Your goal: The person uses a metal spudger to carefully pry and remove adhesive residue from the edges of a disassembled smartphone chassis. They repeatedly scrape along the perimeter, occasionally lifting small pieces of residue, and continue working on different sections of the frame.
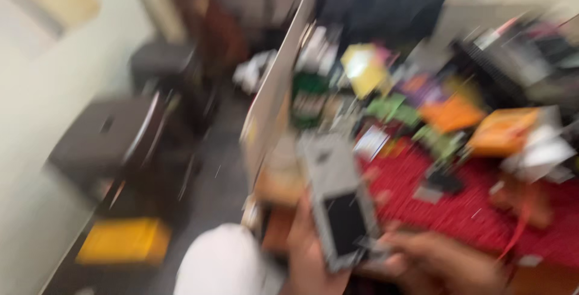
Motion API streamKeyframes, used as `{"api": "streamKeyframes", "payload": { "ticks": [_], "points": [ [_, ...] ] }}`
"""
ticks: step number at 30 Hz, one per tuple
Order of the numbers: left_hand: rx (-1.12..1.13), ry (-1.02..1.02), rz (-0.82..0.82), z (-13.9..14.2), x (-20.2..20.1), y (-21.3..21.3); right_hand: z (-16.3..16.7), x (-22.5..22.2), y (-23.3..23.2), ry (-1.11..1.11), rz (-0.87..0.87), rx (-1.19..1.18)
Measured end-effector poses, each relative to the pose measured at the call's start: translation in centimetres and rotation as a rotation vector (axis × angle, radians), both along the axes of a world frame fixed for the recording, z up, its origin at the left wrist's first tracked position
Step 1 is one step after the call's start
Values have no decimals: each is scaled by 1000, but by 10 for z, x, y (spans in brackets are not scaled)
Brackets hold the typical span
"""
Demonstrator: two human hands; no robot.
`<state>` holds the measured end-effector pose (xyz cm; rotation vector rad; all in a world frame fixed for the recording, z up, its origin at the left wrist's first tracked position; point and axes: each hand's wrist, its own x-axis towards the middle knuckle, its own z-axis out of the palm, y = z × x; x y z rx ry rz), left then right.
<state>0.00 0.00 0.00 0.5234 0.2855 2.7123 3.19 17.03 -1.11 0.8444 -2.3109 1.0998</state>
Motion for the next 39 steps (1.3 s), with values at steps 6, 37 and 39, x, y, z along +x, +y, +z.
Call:
{"api": "streamKeyframes", "payload": {
  "ticks": [6,37,39],
  "points": [
    [405,-114,-171,-10,22,-11,-23,19,65,-7,14,388],
    [502,-121,-342,-26,28,-18,-22,29,49,138,148,555],
    [533,-145,-370,-27,31,-17,-24,31,48,192,193,565]
  ]
}}
